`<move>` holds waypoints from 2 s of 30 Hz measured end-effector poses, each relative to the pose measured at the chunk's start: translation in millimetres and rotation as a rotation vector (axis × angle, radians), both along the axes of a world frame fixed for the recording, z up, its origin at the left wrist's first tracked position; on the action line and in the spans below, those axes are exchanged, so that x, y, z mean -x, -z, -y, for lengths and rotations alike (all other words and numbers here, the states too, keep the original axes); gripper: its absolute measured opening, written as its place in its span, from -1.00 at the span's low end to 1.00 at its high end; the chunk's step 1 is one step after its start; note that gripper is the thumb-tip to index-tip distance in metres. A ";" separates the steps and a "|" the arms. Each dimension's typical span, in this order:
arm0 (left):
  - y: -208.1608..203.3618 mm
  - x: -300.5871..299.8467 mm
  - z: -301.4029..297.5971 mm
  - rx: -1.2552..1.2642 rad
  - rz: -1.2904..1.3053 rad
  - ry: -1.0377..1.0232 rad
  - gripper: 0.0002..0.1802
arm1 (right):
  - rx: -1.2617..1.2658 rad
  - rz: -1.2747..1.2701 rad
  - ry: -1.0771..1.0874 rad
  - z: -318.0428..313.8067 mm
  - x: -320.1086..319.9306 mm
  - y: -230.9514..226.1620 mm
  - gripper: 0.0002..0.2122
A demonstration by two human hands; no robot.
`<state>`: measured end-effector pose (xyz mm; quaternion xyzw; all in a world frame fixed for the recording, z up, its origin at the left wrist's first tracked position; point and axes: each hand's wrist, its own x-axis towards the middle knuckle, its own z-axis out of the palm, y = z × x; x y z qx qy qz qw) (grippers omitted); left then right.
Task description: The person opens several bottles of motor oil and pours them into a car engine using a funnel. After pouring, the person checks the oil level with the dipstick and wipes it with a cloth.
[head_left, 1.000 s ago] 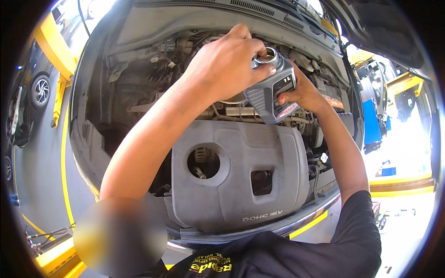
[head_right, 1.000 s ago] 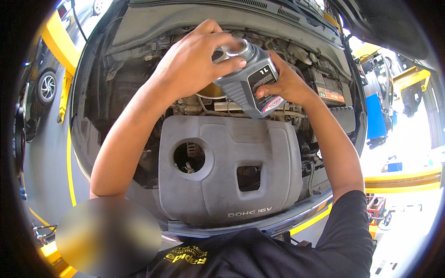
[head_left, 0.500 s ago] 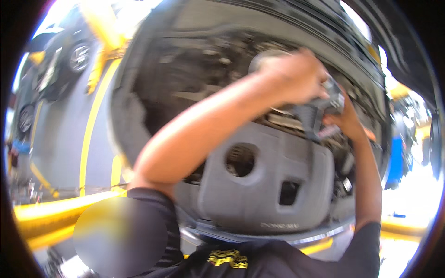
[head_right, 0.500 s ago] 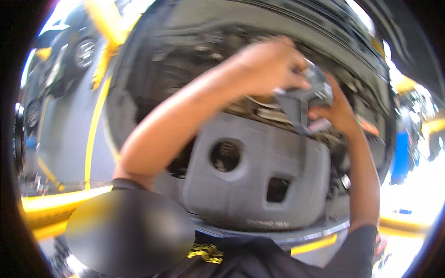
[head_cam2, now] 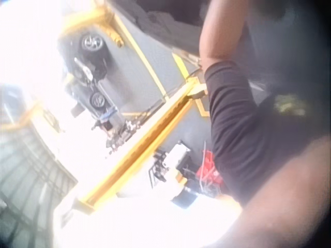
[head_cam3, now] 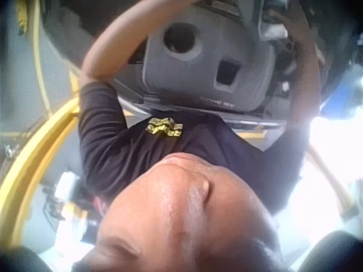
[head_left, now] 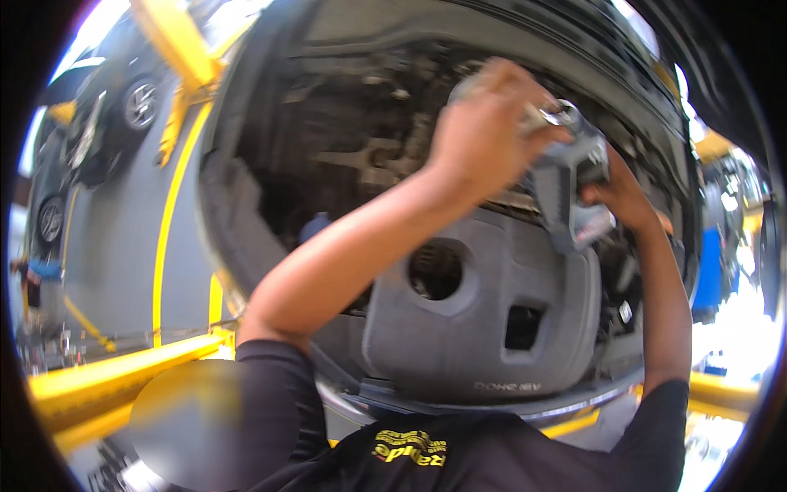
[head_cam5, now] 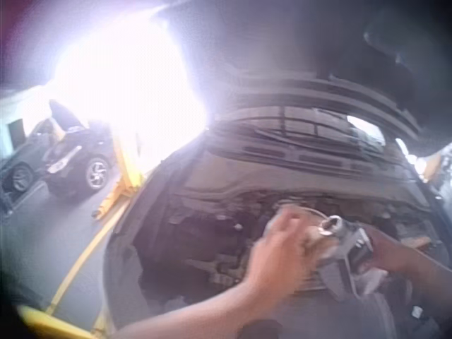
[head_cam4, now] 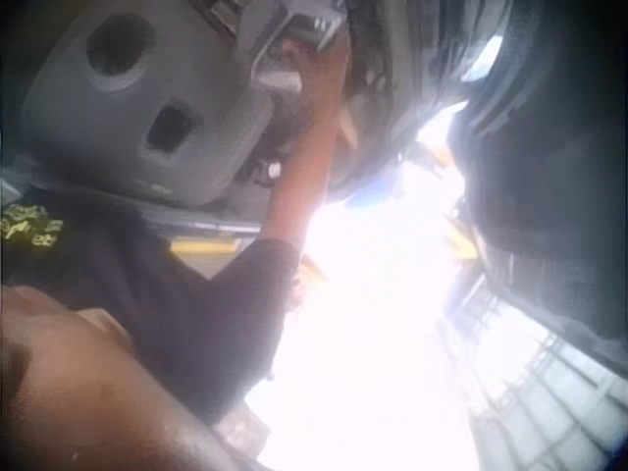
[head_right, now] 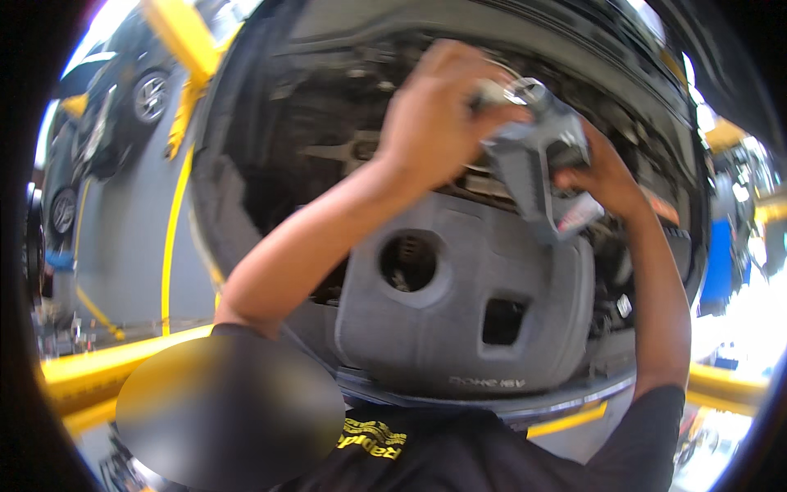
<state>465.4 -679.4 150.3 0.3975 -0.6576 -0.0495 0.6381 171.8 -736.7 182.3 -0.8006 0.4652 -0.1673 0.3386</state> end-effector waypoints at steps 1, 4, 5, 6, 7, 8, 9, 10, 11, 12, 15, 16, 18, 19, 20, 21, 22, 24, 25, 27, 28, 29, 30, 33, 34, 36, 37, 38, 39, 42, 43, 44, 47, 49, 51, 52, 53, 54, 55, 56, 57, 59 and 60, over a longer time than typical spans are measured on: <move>5.4 -8.8 1.7 -0.051 0.019 -0.007 -0.63 | -0.044 0.082 -0.063 2.4 1.6 0.3 -0.05; 22.1 -37.7 8.3 -0.440 -0.095 0.078 -0.63 | -0.236 0.139 -0.064 5.8 7.6 1.7 -0.08; 28.5 -45.0 7.8 -0.601 -0.112 0.095 -0.58 | -0.265 0.169 -0.057 5.8 9.4 2.8 -0.10; 35.2 -50.4 5.5 -0.722 -0.137 0.158 -0.64 | -0.297 0.202 -0.053 6.1 10.7 3.6 -0.12; 40.9 -54.2 4.2 -0.709 -0.027 0.131 -0.64 | -0.327 0.226 -0.070 7.1 12.0 3.9 -0.13; 46.0 -56.6 3.0 -0.769 0.125 0.071 -0.64 | -0.378 0.224 -0.032 9.1 12.7 3.8 -0.16; 49.8 -58.0 3.3 -0.697 0.123 0.077 -0.64 | -0.435 0.214 -0.009 11.1 13.6 3.4 -0.19; 53.0 -58.5 3.3 -0.668 0.157 0.065 -0.64 | -0.474 0.205 0.034 13.9 14.3 2.4 -0.21; 55.9 -58.3 3.0 -0.588 0.177 0.050 -0.65 | -0.489 0.214 0.017 17.2 14.3 1.9 -0.26; 58.1 -57.8 2.8 -0.617 0.174 0.047 -0.62 | -0.504 0.216 0.034 19.5 15.0 1.0 -0.26; 61.8 -59.1 5.5 -0.575 0.131 0.011 -0.53 | -0.569 0.203 0.025 31.0 12.2 -0.6 -0.26; 62.9 -60.0 6.2 -0.582 0.123 -0.027 -0.53 | -0.563 0.194 -0.022 33.0 10.9 0.2 -0.26; 64.4 -63.4 9.6 -0.618 0.133 -0.119 -0.51 | -0.514 0.196 -0.080 38.5 5.6 3.2 -0.25; 64.5 -65.5 11.9 -0.652 0.093 -0.093 -0.46 | -0.539 0.199 -0.077 40.0 3.0 4.9 -0.26; 65.1 -66.6 13.1 -0.680 0.070 -0.006 -0.45 | -0.576 0.217 -0.058 41.9 0.2 5.9 -0.27; 65.4 -67.3 14.3 -0.745 0.051 0.074 -0.44 | -0.614 0.219 -0.065 42.4 -1.9 7.1 -0.29; 66.1 -67.5 14.7 -0.811 0.031 0.156 -0.42 | -0.653 0.227 -0.074 43.4 -3.9 7.5 -0.30; 67.9 -65.1 14.0 -0.757 0.069 0.131 -0.40 | -0.661 0.218 -0.026 42.8 -5.2 8.1 -0.34; 68.9 -63.1 13.5 -0.706 0.101 0.096 -0.40 | -0.665 0.232 -0.013 42.3 -4.7 7.7 -0.35; 70.7 -59.1 12.8 -0.658 0.136 0.067 -0.39 | -0.634 0.193 0.059 39.9 -1.5 6.5 -0.37; 71.1 -57.5 13.7 -0.623 0.141 0.059 -0.39 | -0.615 0.182 0.091 38.6 1.2 5.5 -0.38; 71.7 -55.8 15.0 -0.608 0.161 0.055 -0.39 | -0.603 0.166 0.131 37.3 4.2 4.4 -0.38; 71.8 -54.6 17.2 -0.581 0.181 0.040 -0.38 | -0.589 0.149 0.170 36.2 7.6 3.1 -0.38; 72.9 -52.2 25.3 -0.557 0.187 0.037 -0.38 | -0.629 0.126 0.203 34.1 17.8 -0.7 -0.35; 73.6 -51.8 27.8 -0.577 0.175 0.050 -0.37 | -0.648 0.133 0.204 33.6 20.7 -1.8 -0.33; 75.1 -51.6 31.4 -0.585 0.156 0.073 -0.36 | -0.673 0.133 0.239 32.4 25.3 -3.9 -0.33; 75.7 -52.0 32.9 -0.585 0.162 0.087 -0.36 | -0.683 0.136 0.257 31.7 26.6 -5.1 -0.34; 76.7 -52.1 33.1 -0.587 0.163 0.088 -0.36 | -0.678 0.125 0.262 30.9 27.3 -6.5 -0.34; 77.5 -52.3 33.3 -0.589 0.164 0.090 -0.36 | -0.674 0.113 0.268 30.5 27.1 -8.3 -0.34; 79.3 -52.4 32.8 -0.574 0.170 0.079 -0.37 | -0.631 0.024 0.251 28.5 23.5 -16.3 -0.34; 79.5 -52.3 32.9 -0.573 0.171 0.078 -0.38 | -0.605 -0.025 0.250 27.8 21.8 -20.1 -0.34; 79.6 -52.3 32.9 -0.573 0.173 0.077 -0.38 | -0.581 -0.074 0.249 26.9 19.6 -23.2 -0.34; 79.0 -52.4 33.0 -0.591 0.178 0.081 -0.38 | -0.592 -0.106 0.286 24.0 11.9 -29.5 -0.34; 78.3 -52.7 32.9 -0.593 0.179 0.083 -0.38 | -0.581 -0.072 0.327 22.2 7.1 -29.8 -0.35; 77.5 -53.1 32.7 -0.588 0.174 0.084 -0.38 | -0.546 -0.011 0.368 21.9 3.7 -29.0 -0.35; 77.3 -53.2 32.3 -0.595 0.171 0.090 -0.38 | -0.546 -0.017 0.361 22.1 2.8 -28.3 -0.36; 77.0 -53.3 32.2 -0.601 0.166 0.093 -0.38 | -0.544 -0.023 0.352 23.9 1.8 -28.4 -0.36; 76.8 -53.4 31.9 -0.599 0.148 0.108 -0.38 | -0.556 -0.015 0.328 25.5 1.6 -28.4 -0.37; 76.6 -53.2 31.7 -0.604 0.164 0.092 -0.38 | -0.549 -0.059 0.322 27.6 1.6 -28.9 -0.36; 76.4 -53.1 31.4 -0.602 0.166 0.087 -0.38 | -0.555 -0.088 0.302 29.9 1.9 -29.6 -0.36; 76.1 -53.1 31.1 -0.600 0.168 0.082 -0.39 | -0.552 -0.115 0.298 31.8 2.5 -30.2 -0.36; 75.2 -53.0 30.4 -0.593 0.178 0.082 -0.39 | -0.563 -0.114 0.251 35.3 3.5 -31.3 -0.36; 74.6 -53.2 30.0 -0.591 0.183 0.081 -0.39 | -0.581 -0.104 0.229 36.5 3.9 -31.6 -0.36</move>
